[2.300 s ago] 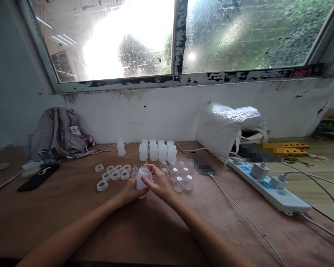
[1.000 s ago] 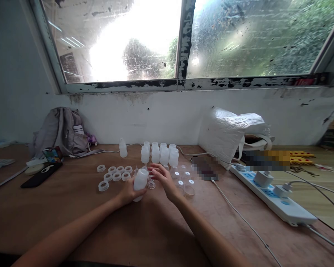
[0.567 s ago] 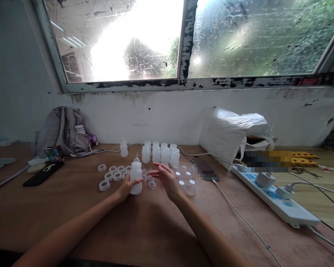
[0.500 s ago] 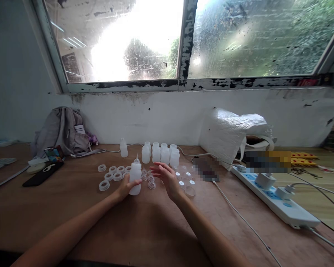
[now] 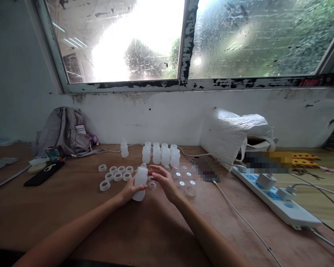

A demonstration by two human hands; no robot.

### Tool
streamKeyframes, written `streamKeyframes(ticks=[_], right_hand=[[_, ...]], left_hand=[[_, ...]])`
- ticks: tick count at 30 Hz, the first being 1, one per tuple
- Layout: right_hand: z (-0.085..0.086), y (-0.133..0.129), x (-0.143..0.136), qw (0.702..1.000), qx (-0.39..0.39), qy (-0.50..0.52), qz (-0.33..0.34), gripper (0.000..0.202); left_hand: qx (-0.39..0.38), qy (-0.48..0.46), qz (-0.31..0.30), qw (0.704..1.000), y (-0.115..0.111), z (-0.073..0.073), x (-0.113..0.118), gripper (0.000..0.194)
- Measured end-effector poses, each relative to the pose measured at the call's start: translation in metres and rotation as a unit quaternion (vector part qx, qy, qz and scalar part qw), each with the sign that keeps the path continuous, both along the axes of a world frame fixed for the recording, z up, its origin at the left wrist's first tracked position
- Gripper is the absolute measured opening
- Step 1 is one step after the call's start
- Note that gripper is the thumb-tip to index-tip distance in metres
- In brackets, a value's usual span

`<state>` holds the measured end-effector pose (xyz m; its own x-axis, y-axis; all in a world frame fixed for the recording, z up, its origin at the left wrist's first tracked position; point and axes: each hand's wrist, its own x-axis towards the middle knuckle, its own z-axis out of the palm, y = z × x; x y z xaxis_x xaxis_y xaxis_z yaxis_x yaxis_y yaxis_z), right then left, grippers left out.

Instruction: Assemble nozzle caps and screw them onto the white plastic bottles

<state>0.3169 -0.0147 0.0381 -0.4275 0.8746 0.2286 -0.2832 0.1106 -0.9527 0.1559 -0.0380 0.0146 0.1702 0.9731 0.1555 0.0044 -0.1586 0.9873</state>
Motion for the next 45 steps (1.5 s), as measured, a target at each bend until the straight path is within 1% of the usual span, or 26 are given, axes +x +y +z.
streamKeyframes(ticks=[1,2,3,5,7,10,12,13,14,16,17,18,19,20,21,23,24,25,26,28,31,35,37,39,42,45], right_hand=[[0.0,0.002,0.001,1.0,0.0,-0.001,-0.006,0.034],[0.001,0.003,0.003,1.0,-0.003,-0.002,-0.002,0.035],[0.002,0.003,0.003,1.0,-0.006,-0.003,0.011,0.036],[0.005,0.001,0.003,0.998,-0.016,-0.001,0.055,0.039],[0.007,-0.004,0.002,0.994,-0.032,0.001,0.105,0.042],[0.007,-0.013,-0.004,0.983,-0.07,-0.005,0.167,0.044],[0.003,-0.016,-0.008,0.983,-0.087,-0.005,0.164,0.039],[0.001,-0.016,-0.01,0.986,-0.086,-0.005,0.143,0.035],[-0.001,-0.016,-0.011,0.991,-0.078,-0.005,0.111,0.03],[-0.005,-0.014,-0.013,0.998,-0.055,-0.009,0.044,0.024],[-0.006,-0.013,-0.014,0.999,-0.046,-0.014,0.024,0.022],[-0.007,-0.013,-0.014,0.999,-0.042,-0.018,0.017,0.021],[-0.006,-0.013,-0.014,0.999,-0.043,-0.017,0.023,0.02],[-0.005,-0.014,-0.015,0.998,-0.047,-0.011,0.038,0.021],[-0.004,-0.016,-0.015,0.997,-0.054,-0.001,0.059,0.022],[0.0,-0.02,-0.015,0.993,-0.067,0.023,0.094,0.023],[0.001,-0.021,-0.015,0.992,-0.073,0.03,0.101,0.022],[0.002,-0.023,-0.015,0.991,-0.078,0.031,0.1,0.018],[0.003,-0.023,-0.015,0.992,-0.08,0.028,0.09,0.015],[0.003,-0.024,-0.014,0.996,-0.07,0.022,0.057,0.013],[0.004,-0.024,-0.013,0.999,-0.035,0.016,0.028,0.013],[0.003,-0.025,-0.013,1.0,0.008,0.005,0.008,0.013],[0.003,-0.025,-0.013,1.0,0.029,-0.008,-0.009,0.014],[0.004,-0.025,-0.012,0.998,0.05,-0.024,-0.019,0.016],[0.008,-0.027,-0.011,0.995,0.08,-0.053,-0.025,0.017],[0.009,-0.027,-0.011,0.986,0.128,-0.095,-0.044,0.017]], left_hand=[[-0.037,-0.035,-0.019,0.999,-0.001,0.0,-0.001,0.029],[-0.087,-0.073,-0.056,0.992,-0.003,0.001,-0.001,0.029],[-0.142,-0.11,-0.107,0.978,-0.005,0.001,-0.002,0.029],[-0.23,-0.176,-0.214,0.933,-0.009,0.002,-0.002,0.031],[-0.267,-0.211,-0.288,0.895,-0.014,0.002,-0.002,0.031],[-0.286,-0.192,-0.367,0.864,-0.019,0.002,0.001,0.031],[-0.279,-0.174,-0.382,0.864,-0.02,0.0,0.004,0.029],[-0.26,-0.163,-0.362,0.88,-0.02,-0.001,0.006,0.026],[-0.229,-0.143,-0.324,0.907,-0.019,-0.002,0.008,0.023],[-0.145,-0.078,-0.213,0.963,-0.017,-0.003,0.011,0.018],[-0.104,-0.049,-0.159,0.981,-0.016,-0.003,0.013,0.019],[-0.08,-0.033,-0.129,0.988,-0.015,-0.002,0.013,0.02],[-0.084,-0.037,-0.132,0.987,-0.015,-0.001,0.013,0.022],[-0.118,-0.058,-0.172,0.976,-0.016,0.0,0.013,0.022],[-0.171,-0.089,-0.233,0.953,-0.018,0.001,0.012,0.021],[-0.269,-0.152,-0.347,0.886,-0.023,0.002,0.012,0.023],[-0.294,-0.174,-0.375,0.862,-0.026,0.003,0.013,0.023],[-0.298,-0.189,-0.378,0.856,-0.028,0.003,0.014,0.023],[-0.287,-0.195,-0.365,0.864,-0.031,0.004,0.016,0.022],[-0.244,-0.177,-0.315,0.9,-0.034,0.005,0.021,0.019],[-0.171,-0.094,-0.238,0.952,-0.035,0.008,0.027,0.016],[-0.059,0.028,-0.153,0.986,-0.031,0.008,0.029,0.018],[0.018,0.091,-0.1,0.991,-0.03,0.006,0.029,0.022],[0.074,0.157,-0.053,0.983,-0.029,0.004,0.028,0.028],[0.121,0.232,0.01,0.965,-0.028,-0.001,0.028,0.04],[0.173,0.303,0.075,0.934,-0.024,-0.005,0.026,0.051]])
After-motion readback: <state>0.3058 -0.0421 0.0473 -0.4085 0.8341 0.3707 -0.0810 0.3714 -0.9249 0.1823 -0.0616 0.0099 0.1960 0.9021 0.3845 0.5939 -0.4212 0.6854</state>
